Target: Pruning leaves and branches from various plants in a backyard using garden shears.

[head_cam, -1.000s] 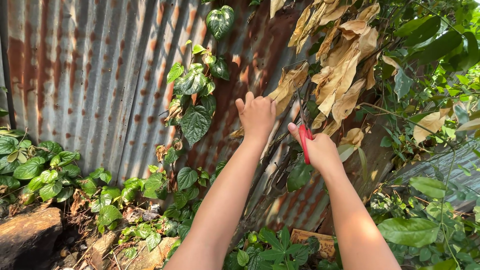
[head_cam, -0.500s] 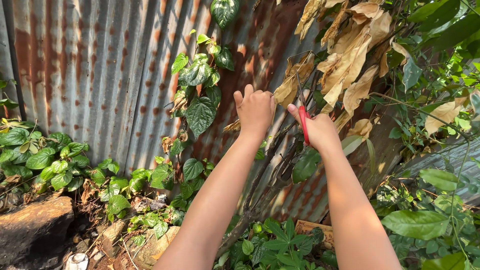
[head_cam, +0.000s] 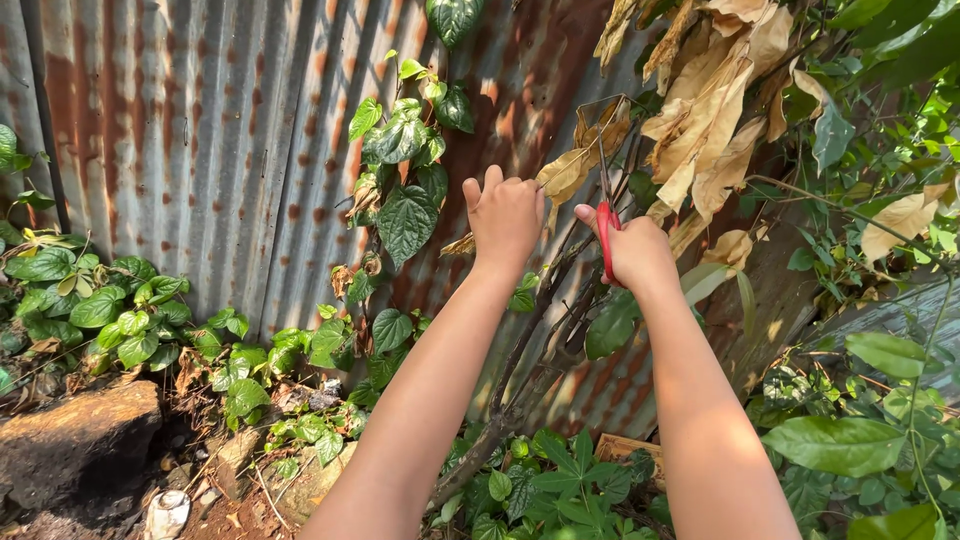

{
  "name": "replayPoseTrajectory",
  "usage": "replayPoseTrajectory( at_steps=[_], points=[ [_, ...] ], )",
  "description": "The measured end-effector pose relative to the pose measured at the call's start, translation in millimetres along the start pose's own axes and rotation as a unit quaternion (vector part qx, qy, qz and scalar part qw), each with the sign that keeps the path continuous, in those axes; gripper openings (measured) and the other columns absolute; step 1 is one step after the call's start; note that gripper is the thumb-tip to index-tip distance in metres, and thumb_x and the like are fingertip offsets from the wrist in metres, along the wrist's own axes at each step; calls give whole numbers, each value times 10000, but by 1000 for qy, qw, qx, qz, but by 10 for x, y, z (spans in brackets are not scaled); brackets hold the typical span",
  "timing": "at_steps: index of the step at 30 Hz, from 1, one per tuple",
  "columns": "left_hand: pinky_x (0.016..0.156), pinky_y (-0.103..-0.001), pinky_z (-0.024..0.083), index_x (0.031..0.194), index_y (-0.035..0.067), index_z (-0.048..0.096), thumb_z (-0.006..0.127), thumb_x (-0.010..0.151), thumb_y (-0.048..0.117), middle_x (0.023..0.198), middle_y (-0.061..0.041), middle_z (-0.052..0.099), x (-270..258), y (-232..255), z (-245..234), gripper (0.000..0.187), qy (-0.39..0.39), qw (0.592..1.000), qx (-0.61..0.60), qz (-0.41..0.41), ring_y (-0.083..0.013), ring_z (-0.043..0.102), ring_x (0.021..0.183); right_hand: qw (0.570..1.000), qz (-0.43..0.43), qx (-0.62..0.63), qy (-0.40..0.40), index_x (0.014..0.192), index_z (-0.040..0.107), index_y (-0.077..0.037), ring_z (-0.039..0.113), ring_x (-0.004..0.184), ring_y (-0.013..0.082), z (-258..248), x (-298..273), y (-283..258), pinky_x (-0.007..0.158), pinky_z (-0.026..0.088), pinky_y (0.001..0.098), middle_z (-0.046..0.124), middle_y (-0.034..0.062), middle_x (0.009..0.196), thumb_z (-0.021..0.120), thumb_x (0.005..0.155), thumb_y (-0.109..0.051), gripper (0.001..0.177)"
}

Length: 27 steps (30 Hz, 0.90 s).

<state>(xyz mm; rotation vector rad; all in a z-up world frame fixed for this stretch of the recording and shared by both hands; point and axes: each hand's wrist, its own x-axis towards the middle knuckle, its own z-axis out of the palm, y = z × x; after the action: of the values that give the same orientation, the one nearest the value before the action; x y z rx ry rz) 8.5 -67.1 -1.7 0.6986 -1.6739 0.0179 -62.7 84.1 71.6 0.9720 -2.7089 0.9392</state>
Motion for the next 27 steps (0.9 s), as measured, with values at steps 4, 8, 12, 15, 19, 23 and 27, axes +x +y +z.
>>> replayPoseTrajectory(
  at_steps=[4, 8, 12, 15, 19, 23, 27],
  points=[
    [888, -473, 359, 757, 158, 757, 690, 892, 276, 751, -21, 692, -83, -7, -41, 192, 2, 1000, -5, 7, -238, 579, 971, 1000, -12, 16, -10, 560, 599, 9, 684, 519, 244, 3, -50, 104, 588, 543, 367, 651, 153, 546, 649, 798, -793, 837],
    [884, -461, 382, 744, 147, 751, 704, 890, 295, 758, -28, 690, -204, -8, -174, 213, 1, 1000, 17, 2, -244, 587, 974, 1000, -10, 4, -18, 573, 602, 6, 697, 521, 237, -7, -174, 228, 585, 533, 351, 653, 147, 538, 644, 815, -792, 835],
    [879, -469, 385, 721, 144, 749, 708, 873, 276, 721, -16, 683, -382, -5, -316, 205, 11, 1000, 27, 2, -243, 591, 943, 998, 2, 57, -30, 595, 553, 7, 707, 504, 230, 3, -501, 309, 517, 523, 353, 620, 127, 530, 634, 819, -789, 831],
    [868, -455, 383, 756, 142, 755, 707, 885, 272, 753, -19, 690, -619, 2, -421, 190, -3, 1000, 12, -8, -241, 589, 948, 995, -8, 79, -54, 583, 536, -9, 705, 479, 223, 59, -757, 489, 499, 523, 337, 603, 107, 524, 615, 809, -801, 828],
    [855, -460, 379, 740, 141, 756, 711, 873, 252, 765, -21, 702, -956, 40, -562, 180, -32, 999, 8, -9, -242, 589, 932, 992, -25, 96, -82, 587, 571, -7, 704, 474, 229, 79, -1228, 713, 501, 525, 328, 599, 109, 519, 611, 806, -795, 819],
    [856, -452, 385, 737, 115, 753, 729, 859, 255, 747, -38, 700, -1295, 207, -727, 187, -68, 997, 27, 11, -252, 596, 934, 986, 35, 93, -136, 643, 590, -31, 686, 482, 193, 85, -1603, 1047, 505, 534, 307, 607, 87, 504, 602, 795, -800, 784],
    [861, -456, 392, 687, 90, 735, 737, 847, 247, 736, -69, 698, -1619, 418, -833, 224, -102, 994, 38, 21, -251, 604, 932, 979, 70, 117, -152, 689, 552, -40, 642, 474, 200, 127, -1852, 1479, 491, 500, 350, 564, 72, 520, 635, 790, -785, 756]
  ],
)
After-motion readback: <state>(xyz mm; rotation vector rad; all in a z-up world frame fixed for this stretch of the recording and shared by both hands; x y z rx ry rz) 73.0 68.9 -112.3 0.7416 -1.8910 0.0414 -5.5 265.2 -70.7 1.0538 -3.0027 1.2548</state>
